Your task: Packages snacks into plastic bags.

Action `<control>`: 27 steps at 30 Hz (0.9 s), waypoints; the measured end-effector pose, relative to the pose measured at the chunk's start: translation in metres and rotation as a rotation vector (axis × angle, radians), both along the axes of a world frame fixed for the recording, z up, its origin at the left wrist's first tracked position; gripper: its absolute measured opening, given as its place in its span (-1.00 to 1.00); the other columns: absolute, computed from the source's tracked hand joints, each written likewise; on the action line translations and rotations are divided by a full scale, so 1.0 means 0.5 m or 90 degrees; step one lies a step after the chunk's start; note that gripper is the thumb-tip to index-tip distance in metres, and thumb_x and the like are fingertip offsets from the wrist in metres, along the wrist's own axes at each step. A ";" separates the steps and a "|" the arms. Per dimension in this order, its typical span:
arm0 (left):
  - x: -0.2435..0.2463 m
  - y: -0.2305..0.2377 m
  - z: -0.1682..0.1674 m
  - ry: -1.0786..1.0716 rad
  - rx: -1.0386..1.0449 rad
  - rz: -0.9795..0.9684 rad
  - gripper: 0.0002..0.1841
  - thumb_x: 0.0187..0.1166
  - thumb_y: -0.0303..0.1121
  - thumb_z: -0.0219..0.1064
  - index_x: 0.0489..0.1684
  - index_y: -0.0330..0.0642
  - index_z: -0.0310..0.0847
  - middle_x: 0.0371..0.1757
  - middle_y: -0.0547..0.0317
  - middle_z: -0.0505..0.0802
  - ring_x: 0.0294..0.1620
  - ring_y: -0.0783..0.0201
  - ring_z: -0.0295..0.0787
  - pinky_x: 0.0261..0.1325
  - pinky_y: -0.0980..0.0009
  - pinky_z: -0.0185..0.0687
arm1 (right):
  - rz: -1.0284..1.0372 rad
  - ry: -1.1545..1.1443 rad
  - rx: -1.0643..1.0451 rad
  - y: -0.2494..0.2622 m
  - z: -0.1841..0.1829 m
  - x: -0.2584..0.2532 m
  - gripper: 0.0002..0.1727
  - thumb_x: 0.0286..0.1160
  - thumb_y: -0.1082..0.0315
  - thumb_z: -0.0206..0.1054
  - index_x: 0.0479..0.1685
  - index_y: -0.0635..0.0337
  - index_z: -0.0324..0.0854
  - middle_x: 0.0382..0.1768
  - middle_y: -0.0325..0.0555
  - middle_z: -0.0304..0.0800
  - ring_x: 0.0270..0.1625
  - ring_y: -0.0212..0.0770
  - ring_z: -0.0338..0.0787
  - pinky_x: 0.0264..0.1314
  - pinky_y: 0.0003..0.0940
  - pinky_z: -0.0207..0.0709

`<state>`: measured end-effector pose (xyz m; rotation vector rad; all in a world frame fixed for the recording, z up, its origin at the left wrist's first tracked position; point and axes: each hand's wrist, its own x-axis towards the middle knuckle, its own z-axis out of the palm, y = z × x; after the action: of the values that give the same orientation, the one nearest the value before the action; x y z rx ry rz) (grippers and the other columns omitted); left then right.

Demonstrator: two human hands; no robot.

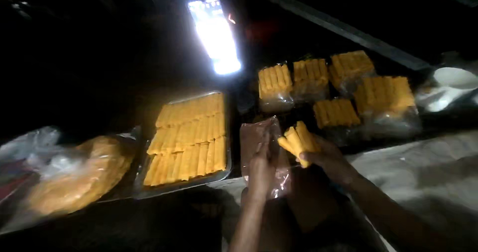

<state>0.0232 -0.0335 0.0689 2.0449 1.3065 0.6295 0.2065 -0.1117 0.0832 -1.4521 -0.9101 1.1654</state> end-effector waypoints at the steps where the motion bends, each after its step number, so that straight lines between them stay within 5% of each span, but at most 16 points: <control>1: 0.004 -0.002 0.003 -0.011 -0.008 -0.005 -0.30 0.47 -0.56 0.39 0.72 -0.30 0.31 0.39 -0.31 0.74 0.26 -0.12 0.79 0.33 -0.03 0.67 | 0.018 -0.021 -0.001 0.001 -0.001 -0.007 -0.28 0.36 0.36 0.49 0.60 0.28 0.40 0.24 0.05 0.74 0.16 -0.25 0.82 0.22 -0.28 0.76; 6: 0.014 -0.010 0.017 -0.095 -0.079 -0.013 -0.25 0.49 -0.55 0.37 0.78 -0.27 0.22 0.48 -0.27 0.67 0.18 0.09 0.81 0.19 0.19 0.73 | 0.087 -0.224 -0.014 0.027 -0.025 -0.031 -0.26 0.39 0.29 0.50 0.61 0.31 0.39 0.33 0.20 0.70 0.32 -0.07 0.74 0.42 -0.12 0.61; 10: 0.018 -0.015 0.019 -0.134 -0.101 -0.005 -0.24 0.43 -0.58 0.41 0.75 -0.29 0.24 0.23 -0.22 0.79 -0.09 0.20 0.83 -0.02 0.27 0.77 | 0.171 -0.330 -0.020 0.042 -0.031 -0.030 -0.28 0.43 0.28 0.50 0.61 0.34 0.40 0.38 0.28 0.67 0.41 0.07 0.70 0.53 -0.01 0.52; 18: 0.021 -0.020 0.015 -0.078 0.038 -0.005 -0.39 0.41 -0.60 0.42 0.57 -0.37 0.49 0.47 -0.26 0.70 0.37 -0.01 0.75 0.41 0.11 0.65 | 0.245 -0.503 -0.008 0.043 -0.007 -0.033 -0.32 0.46 0.42 0.43 0.64 0.31 0.40 0.45 0.33 0.60 0.47 0.22 0.65 0.55 0.10 0.49; 22: 0.029 -0.035 0.024 -0.005 0.086 0.017 -0.50 0.46 -0.56 0.39 0.45 -0.32 0.63 0.32 -0.23 0.80 0.27 -0.09 0.80 0.36 -0.02 0.66 | 0.228 -0.544 -0.077 0.041 0.007 -0.044 -0.30 0.46 0.44 0.41 0.67 0.31 0.34 0.44 0.35 0.59 0.42 0.28 0.68 0.47 0.17 0.53; 27: 0.061 -0.073 0.009 0.143 0.257 -0.003 -0.51 0.51 -0.53 0.36 0.48 -0.32 0.61 0.45 -0.16 0.75 0.14 -0.13 0.89 0.07 -0.03 0.81 | 0.213 -0.543 -0.123 0.041 0.016 -0.050 -0.30 0.49 0.38 0.42 0.65 0.31 0.31 0.43 0.33 0.58 0.38 0.27 0.70 0.42 0.16 0.57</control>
<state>0.0538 -0.0700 0.0736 2.5057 1.3862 0.7249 0.1814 -0.0912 0.0910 -2.0606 -1.7062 0.8577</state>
